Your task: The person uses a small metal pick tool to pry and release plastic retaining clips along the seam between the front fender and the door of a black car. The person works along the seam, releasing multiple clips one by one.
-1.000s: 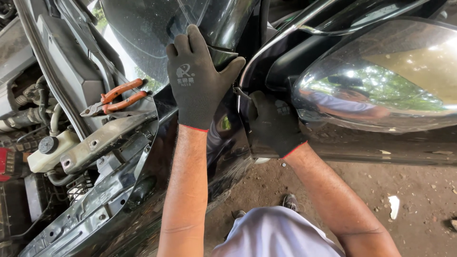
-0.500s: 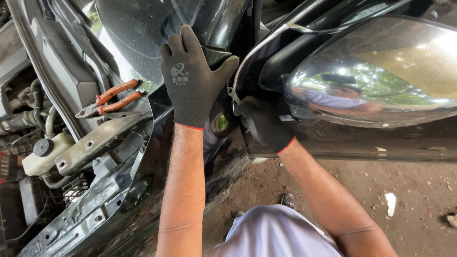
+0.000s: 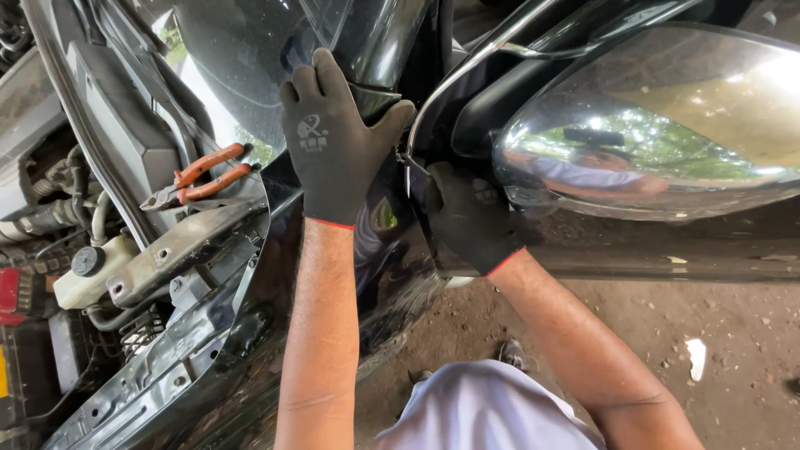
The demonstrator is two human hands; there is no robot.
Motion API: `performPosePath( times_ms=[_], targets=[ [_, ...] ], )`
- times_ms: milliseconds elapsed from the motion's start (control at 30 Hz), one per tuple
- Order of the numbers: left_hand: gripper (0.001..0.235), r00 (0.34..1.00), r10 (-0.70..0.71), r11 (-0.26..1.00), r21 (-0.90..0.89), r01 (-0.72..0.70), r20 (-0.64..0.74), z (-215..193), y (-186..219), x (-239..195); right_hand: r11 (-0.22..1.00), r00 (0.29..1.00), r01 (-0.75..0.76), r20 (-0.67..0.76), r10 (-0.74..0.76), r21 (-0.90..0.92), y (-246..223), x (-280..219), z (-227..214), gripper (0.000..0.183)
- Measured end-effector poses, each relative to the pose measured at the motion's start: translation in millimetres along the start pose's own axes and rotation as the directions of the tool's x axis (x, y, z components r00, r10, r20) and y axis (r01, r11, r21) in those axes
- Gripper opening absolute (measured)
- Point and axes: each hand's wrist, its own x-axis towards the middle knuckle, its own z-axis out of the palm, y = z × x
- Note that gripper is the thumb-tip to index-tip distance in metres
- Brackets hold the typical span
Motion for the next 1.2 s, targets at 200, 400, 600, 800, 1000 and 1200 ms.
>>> performPosePath(
  times_ms=[200,400,600,800,1000,1200],
  targets=[
    [0.115,1.0,-0.003,1.0,-0.021,0.003,-0.004,2,0,1,0.999,0.992,0.019,0.128,-0.013,-0.045,9,3,4,0.015],
    [0.115,0.999,-0.028,0.999,-0.045,0.028,0.016,3,0,2,0.999,0.997,0.026,0.07,-0.028,0.038,-5,4,-7,0.015],
    [0.114,1.0,-0.014,1.0,-0.028,0.014,0.004,4,0,0,1.0,0.997,0.006,0.077,-0.004,-0.024,-3,6,-6,0.014],
    [0.114,0.999,-0.019,0.999,-0.031,0.02,0.031,2,0,3,0.999,0.997,-0.022,0.07,0.021,0.024,-3,11,-7,0.013],
    [0.114,1.0,-0.024,0.999,-0.021,0.024,0.016,-1,3,3,0.999,0.992,-0.035,0.117,0.037,-0.012,-5,9,-9,0.012],
    [0.114,1.0,-0.017,1.0,-0.025,0.017,-0.002,1,2,3,0.999,0.999,0.039,0.028,-0.039,0.011,-2,8,-8,0.015]
  ],
)
